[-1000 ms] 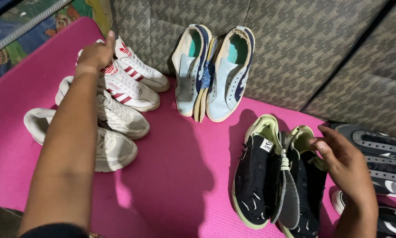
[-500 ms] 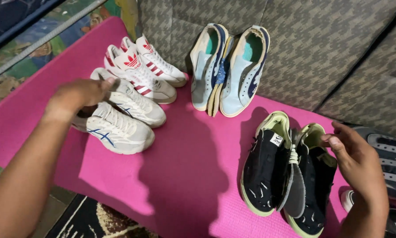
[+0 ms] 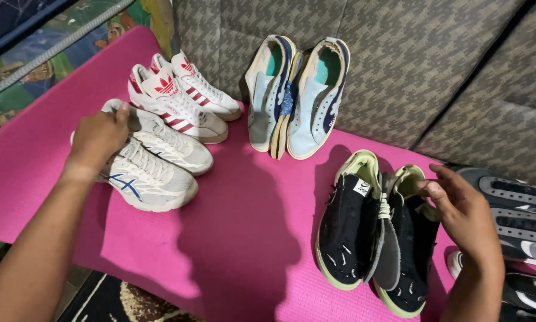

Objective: The person organizes several pairs of sneakers on a pink mat, picks them up to inspect them, and then removes the insoles from a pair of black sneakers.

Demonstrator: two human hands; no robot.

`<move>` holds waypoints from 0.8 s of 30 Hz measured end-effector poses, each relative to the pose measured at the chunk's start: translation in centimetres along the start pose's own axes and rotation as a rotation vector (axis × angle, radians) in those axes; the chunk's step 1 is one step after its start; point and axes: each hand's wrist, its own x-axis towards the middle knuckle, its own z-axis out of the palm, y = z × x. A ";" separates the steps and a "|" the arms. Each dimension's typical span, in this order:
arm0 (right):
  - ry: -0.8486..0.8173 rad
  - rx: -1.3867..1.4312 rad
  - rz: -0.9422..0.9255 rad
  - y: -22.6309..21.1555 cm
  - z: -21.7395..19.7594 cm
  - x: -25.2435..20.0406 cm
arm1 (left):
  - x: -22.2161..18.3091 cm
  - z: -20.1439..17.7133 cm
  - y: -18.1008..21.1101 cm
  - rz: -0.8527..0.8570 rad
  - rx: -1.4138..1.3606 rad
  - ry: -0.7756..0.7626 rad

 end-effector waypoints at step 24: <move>-0.030 -0.104 0.001 -0.5 0.0 0.0 | -3.1 1.6 5.6 0.915 0.038 0.037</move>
